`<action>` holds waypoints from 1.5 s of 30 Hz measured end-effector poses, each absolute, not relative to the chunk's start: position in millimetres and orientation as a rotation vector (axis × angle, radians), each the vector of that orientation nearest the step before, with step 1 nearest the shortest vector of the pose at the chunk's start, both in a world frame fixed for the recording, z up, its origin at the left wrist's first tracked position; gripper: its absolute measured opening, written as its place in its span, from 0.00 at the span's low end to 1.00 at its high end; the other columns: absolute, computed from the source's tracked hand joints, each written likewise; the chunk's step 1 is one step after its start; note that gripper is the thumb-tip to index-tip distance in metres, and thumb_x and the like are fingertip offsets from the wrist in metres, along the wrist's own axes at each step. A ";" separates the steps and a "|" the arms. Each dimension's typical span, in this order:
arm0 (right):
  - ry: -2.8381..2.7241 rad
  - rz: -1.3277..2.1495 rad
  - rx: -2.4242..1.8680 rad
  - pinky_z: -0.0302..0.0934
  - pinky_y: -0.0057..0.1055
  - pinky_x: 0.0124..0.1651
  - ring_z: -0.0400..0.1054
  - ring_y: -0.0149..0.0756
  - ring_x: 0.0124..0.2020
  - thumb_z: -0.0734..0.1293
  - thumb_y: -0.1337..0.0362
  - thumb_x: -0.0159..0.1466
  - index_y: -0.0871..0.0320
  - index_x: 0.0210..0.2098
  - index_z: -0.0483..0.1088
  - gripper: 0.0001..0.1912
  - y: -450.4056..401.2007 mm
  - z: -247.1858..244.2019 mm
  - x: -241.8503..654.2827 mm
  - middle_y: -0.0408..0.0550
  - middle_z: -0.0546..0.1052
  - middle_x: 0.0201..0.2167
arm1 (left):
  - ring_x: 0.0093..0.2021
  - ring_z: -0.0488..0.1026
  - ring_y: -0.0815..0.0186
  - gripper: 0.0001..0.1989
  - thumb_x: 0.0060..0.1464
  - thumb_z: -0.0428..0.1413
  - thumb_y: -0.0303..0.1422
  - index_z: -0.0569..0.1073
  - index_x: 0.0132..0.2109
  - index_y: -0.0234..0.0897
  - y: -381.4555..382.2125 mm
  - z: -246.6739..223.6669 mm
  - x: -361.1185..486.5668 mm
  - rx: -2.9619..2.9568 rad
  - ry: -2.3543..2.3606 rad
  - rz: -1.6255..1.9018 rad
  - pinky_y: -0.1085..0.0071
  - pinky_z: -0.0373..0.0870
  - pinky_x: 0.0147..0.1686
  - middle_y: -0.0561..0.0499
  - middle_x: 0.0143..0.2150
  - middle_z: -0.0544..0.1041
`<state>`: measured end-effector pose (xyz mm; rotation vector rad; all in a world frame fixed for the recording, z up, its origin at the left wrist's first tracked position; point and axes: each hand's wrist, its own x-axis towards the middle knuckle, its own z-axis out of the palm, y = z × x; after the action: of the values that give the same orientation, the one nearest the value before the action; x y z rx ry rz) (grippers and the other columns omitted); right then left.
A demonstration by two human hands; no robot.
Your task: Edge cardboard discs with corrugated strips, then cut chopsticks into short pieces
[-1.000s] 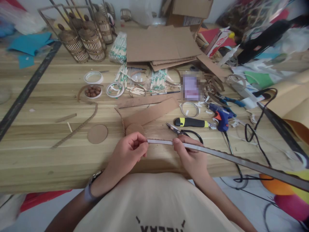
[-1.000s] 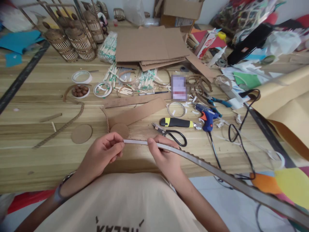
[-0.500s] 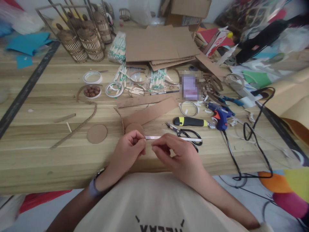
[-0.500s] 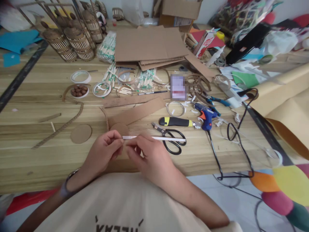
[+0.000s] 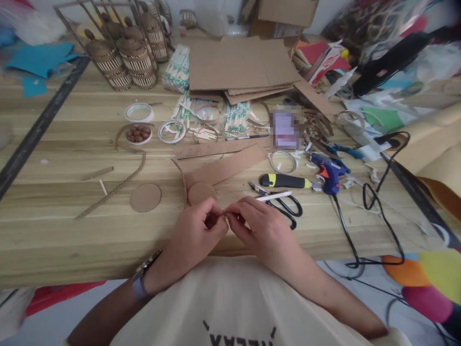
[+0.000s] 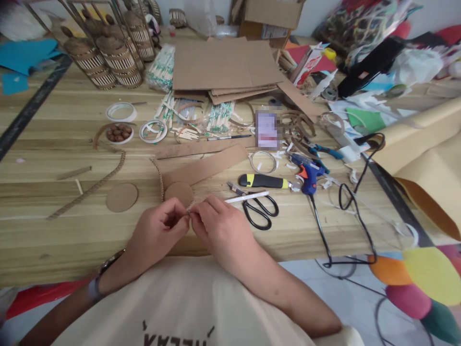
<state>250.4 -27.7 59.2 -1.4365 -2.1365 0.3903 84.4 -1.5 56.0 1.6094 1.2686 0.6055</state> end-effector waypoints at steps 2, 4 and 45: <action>-2.147 0.419 -1.434 0.63 0.27 0.32 0.71 0.33 0.29 0.61 0.71 0.68 0.58 0.34 0.72 0.09 -28.1 60.8 251.3 0.47 0.76 0.29 | 0.22 0.63 0.72 0.06 0.52 0.52 0.31 0.66 0.27 0.39 -2.4 56.7 83.8 1.673 1.262 0.582 0.76 0.57 0.22 0.59 0.21 0.68; -2.159 0.444 -1.420 0.62 0.27 0.31 0.69 0.32 0.28 0.60 0.71 0.68 0.58 0.34 0.72 0.10 -28.4 62.2 252.4 0.46 0.74 0.28 | 0.22 0.63 0.72 0.06 0.51 0.52 0.30 0.65 0.27 0.39 -2.8 57.6 83.5 1.741 1.255 0.571 0.75 0.57 0.23 0.59 0.21 0.68; -1.851 0.933 -1.390 0.57 0.24 0.29 0.64 0.28 0.25 0.62 0.73 0.62 0.57 0.28 0.70 0.08 -28.4 55.7 258.3 0.40 0.71 0.23 | 0.22 0.62 0.73 0.06 0.52 0.52 0.27 0.65 0.28 0.39 -8.3 60.6 79.4 1.748 1.137 0.518 0.77 0.57 0.22 0.61 0.21 0.66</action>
<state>258.3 -28.4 55.7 -1.3903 -1.8512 0.9328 79.4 -8.3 60.6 1.7481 1.1368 0.5184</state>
